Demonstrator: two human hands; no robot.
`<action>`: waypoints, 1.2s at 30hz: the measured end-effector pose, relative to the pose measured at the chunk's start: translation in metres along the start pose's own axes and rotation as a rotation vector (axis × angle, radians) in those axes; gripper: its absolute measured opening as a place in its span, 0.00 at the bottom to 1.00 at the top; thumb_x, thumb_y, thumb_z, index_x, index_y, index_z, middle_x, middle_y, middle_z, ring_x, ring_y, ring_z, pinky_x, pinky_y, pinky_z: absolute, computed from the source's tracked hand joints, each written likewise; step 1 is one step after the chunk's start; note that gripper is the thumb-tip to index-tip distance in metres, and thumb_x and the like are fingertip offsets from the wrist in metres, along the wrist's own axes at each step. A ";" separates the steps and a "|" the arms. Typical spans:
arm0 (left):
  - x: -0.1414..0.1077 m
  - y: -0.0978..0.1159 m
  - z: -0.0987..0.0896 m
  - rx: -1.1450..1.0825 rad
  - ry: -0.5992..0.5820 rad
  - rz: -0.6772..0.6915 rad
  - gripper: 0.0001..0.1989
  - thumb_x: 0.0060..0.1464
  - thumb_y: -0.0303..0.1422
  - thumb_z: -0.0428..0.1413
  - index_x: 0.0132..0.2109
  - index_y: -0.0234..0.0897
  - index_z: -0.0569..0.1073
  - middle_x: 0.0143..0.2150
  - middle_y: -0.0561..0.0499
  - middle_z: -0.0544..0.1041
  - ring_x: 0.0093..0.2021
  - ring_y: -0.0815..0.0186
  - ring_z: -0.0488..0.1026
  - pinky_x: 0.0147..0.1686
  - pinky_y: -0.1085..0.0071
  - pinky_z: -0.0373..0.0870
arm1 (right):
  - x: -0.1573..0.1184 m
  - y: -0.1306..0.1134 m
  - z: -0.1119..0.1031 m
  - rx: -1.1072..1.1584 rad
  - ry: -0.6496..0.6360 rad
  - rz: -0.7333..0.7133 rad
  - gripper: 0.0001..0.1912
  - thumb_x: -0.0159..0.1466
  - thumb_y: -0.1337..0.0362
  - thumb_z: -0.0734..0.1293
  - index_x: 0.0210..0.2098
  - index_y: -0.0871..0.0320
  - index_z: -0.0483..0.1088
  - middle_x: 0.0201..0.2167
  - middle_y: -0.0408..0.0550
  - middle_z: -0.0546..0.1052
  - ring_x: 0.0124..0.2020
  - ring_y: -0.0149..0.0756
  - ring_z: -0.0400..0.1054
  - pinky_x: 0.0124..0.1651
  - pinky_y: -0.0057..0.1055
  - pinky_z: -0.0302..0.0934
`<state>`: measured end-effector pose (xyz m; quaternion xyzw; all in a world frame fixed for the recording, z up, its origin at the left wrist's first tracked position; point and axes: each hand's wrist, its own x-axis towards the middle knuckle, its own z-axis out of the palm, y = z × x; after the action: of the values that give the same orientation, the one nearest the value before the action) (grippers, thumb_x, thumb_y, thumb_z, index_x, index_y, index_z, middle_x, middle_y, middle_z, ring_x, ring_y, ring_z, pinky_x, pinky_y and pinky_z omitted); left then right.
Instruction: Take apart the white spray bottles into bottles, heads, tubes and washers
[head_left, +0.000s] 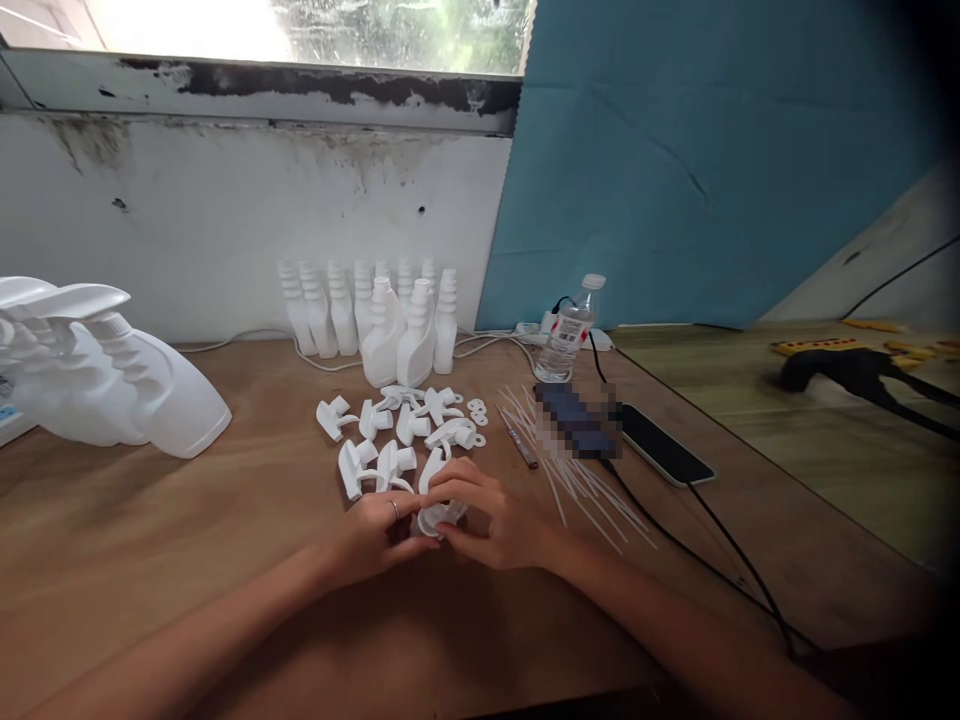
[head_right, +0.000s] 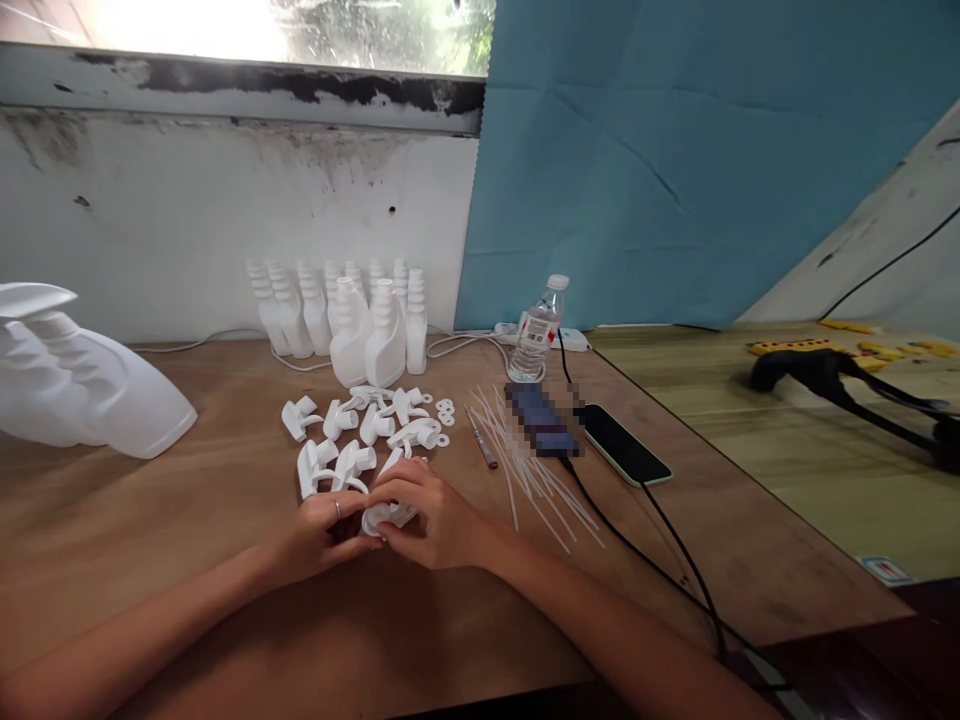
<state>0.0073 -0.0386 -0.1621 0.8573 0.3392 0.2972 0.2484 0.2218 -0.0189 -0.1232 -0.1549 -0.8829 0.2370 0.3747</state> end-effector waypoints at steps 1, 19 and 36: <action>-0.001 0.000 -0.001 -0.003 0.002 0.006 0.17 0.57 0.41 0.56 0.50 0.37 0.74 0.28 0.53 0.71 0.26 0.71 0.66 0.28 0.75 0.64 | 0.000 0.001 0.000 0.023 0.004 -0.003 0.13 0.61 0.70 0.65 0.46 0.58 0.67 0.39 0.52 0.73 0.43 0.39 0.66 0.48 0.39 0.62; 0.001 0.005 -0.005 -0.008 0.047 0.053 0.14 0.56 0.36 0.57 0.49 0.35 0.71 0.40 0.46 0.74 0.35 0.67 0.70 0.36 0.71 0.68 | -0.004 0.010 0.004 -0.095 0.027 -0.137 0.01 0.65 0.66 0.65 0.35 0.57 0.68 0.37 0.50 0.74 0.39 0.36 0.67 0.46 0.39 0.61; 0.001 0.007 -0.006 0.123 0.067 0.266 0.12 0.59 0.25 0.52 0.51 0.37 0.68 0.46 0.43 0.76 0.43 0.64 0.75 0.40 0.71 0.72 | -0.001 0.012 -0.002 -0.271 -0.012 -0.228 0.04 0.64 0.64 0.68 0.37 0.58 0.72 0.40 0.51 0.74 0.44 0.37 0.66 0.47 0.38 0.62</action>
<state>0.0066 -0.0409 -0.1533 0.8977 0.2485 0.3348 0.1425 0.2252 -0.0091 -0.1292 -0.1014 -0.9208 0.0728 0.3696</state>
